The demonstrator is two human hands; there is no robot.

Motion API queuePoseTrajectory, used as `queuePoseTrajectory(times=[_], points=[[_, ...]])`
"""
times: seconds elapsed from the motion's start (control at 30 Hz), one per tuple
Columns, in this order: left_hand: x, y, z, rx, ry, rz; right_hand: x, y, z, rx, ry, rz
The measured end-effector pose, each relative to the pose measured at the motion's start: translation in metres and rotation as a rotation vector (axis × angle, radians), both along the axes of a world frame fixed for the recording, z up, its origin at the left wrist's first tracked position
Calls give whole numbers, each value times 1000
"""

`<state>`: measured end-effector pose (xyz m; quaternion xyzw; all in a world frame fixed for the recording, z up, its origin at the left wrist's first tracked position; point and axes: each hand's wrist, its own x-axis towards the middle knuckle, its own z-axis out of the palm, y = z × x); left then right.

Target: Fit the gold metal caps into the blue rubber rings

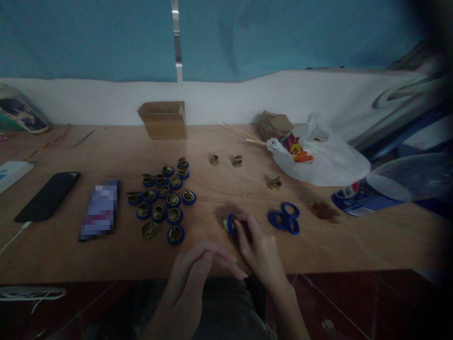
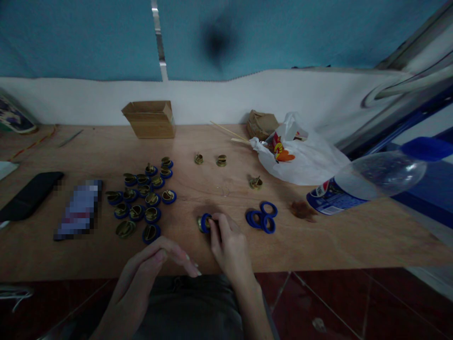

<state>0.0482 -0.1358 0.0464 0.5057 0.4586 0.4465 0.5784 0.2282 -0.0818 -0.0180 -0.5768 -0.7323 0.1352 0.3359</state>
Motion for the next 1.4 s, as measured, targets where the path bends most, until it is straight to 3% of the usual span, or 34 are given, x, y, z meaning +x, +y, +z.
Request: queuePoseTrajectory(times=[0.27, 1.07, 1.4], points=[[2, -1, 1, -66, -30, 17, -1, 0, 3, 6, -5, -4], [2, -2, 5, -50, 2, 2, 0, 0, 0, -3, 7, -5], [0, -6, 11, -97, -142, -74, 0, 0, 0, -16, 6, -1]])
